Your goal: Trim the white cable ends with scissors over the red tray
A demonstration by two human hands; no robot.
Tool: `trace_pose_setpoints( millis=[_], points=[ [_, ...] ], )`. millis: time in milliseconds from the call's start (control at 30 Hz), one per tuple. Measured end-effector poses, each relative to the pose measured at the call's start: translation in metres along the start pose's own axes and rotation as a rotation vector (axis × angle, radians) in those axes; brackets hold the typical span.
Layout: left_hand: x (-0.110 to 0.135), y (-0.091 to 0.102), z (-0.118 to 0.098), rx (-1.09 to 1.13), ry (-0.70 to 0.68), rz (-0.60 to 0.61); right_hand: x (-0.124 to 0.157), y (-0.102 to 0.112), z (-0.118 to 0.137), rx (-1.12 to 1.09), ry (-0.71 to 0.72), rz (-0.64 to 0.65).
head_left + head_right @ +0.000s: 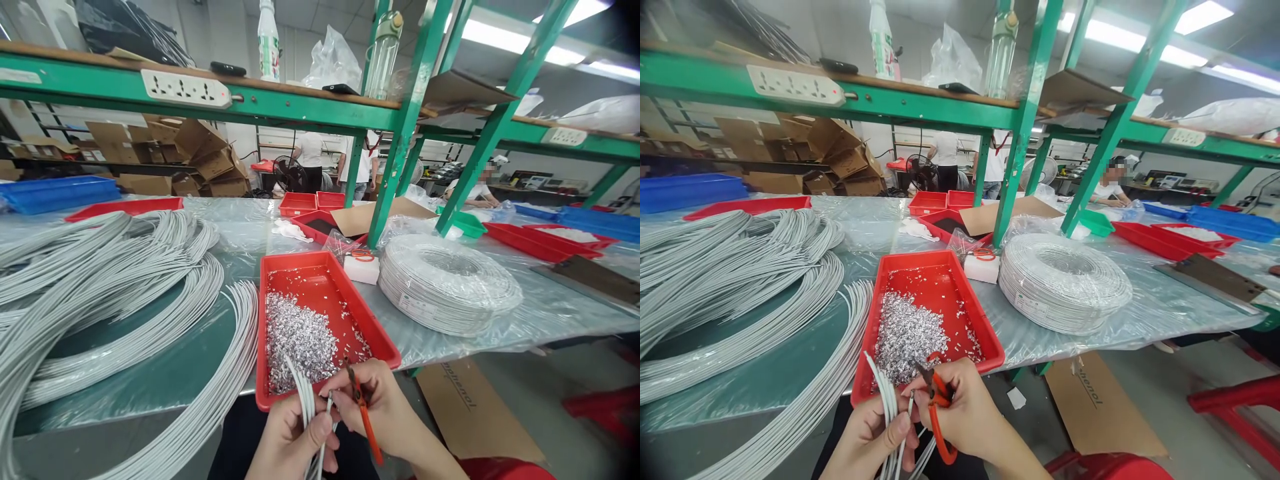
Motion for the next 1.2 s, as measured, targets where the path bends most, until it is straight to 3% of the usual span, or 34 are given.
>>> trace_pose_setpoints(
  millis=[67, 133, 233, 367, 500, 667, 800, 1000, 1200],
  points=[
    [0.001, -0.005, 0.006, -0.067, 0.028, 0.088, -0.004, 0.007, 0.002, 0.207, 0.051, -0.063],
    [0.000, -0.009, 0.007, -0.197, -0.049, 0.149, -0.012, 0.019, 0.005, 0.399, 0.090, -0.162],
    [-0.002, -0.006, 0.005, -0.303, -0.161, 0.083, -0.028, 0.040, 0.007, 0.517, 0.089, -0.258],
    [-0.002, 0.000, 0.010, -0.083, -0.068, -0.009, -0.042, 0.058, 0.009, 0.593, 0.087, -0.312],
    [-0.003, 0.000, 0.007, 0.158, -0.016, -0.021, -0.036, 0.054, 0.010, 0.571, 0.103, -0.191],
    [-0.003, 0.011, -0.001, 0.138, -0.034, -0.169, -0.006, 0.044, 0.010, 0.430, 0.075, 0.103],
    [-0.001, 0.009, -0.005, 0.129, -0.038, -0.139, 0.014, 0.034, 0.010, 0.403, -0.010, 0.315],
    [0.002, 0.008, -0.011, 0.020, -0.074, -0.149, 0.023, 0.033, 0.017, 0.395, -0.059, 0.388],
    [0.002, 0.006, -0.011, -0.027, -0.053, -0.124, 0.024, 0.029, 0.022, 0.594, -0.110, 0.436]
  ],
)
Point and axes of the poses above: each hand's wrist, its own x-axis away from the middle knuckle, its own y-axis out of the back of the hand, z = x × y, the point moved 7 cm from there along -x, towards the middle knuckle, and after that the axes turned 4 degrees about -y, right-handed, at the moved point
